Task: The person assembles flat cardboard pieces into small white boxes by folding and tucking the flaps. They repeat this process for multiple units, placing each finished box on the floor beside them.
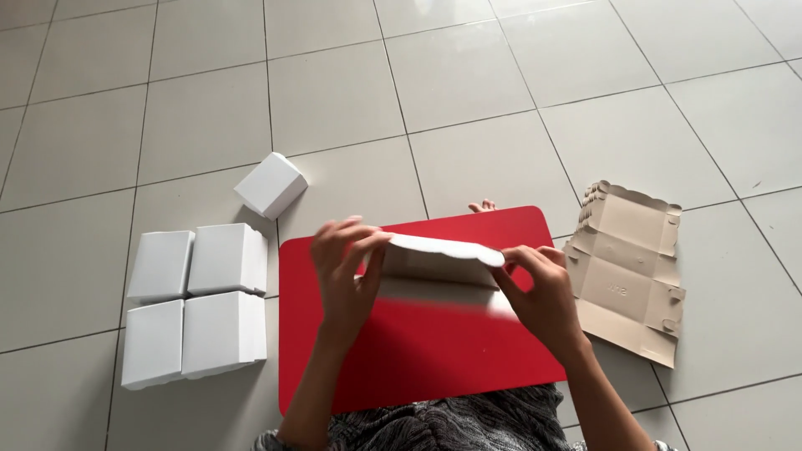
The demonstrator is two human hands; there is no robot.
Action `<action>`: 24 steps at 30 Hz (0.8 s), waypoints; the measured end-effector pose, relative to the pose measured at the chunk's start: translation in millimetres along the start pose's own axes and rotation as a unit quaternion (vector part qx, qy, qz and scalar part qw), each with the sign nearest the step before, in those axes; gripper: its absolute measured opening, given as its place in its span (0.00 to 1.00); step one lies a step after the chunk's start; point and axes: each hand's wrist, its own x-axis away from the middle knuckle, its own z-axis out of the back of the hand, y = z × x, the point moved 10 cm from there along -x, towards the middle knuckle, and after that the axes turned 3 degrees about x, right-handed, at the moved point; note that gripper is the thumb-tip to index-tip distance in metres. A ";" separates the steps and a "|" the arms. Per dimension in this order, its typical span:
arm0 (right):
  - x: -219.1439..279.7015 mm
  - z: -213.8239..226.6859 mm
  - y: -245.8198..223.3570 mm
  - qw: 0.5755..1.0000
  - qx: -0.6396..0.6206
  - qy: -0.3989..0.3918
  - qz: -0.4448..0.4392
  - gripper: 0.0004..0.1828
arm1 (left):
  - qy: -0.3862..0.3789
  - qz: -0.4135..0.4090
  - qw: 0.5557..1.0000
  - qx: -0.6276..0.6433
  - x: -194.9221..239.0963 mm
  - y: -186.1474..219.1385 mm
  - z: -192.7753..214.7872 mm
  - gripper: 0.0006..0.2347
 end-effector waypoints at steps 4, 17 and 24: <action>1.0 37.1 -47.4 0.995 -0.038 0.086 0.036 0.07 | 0.116 0.049 0.992 0.000 22.0 17.3 29.6 0.08; 33.2 26.7 -94.7 0.976 0.067 0.138 0.155 0.05 | -0.139 0.510 0.780 0.335 76.7 48.5 -65.1 0.17; 35.8 30.0 -89.7 0.979 0.056 0.138 0.139 0.04 | -0.110 0.437 0.845 0.286 82.8 30.3 -51.6 0.13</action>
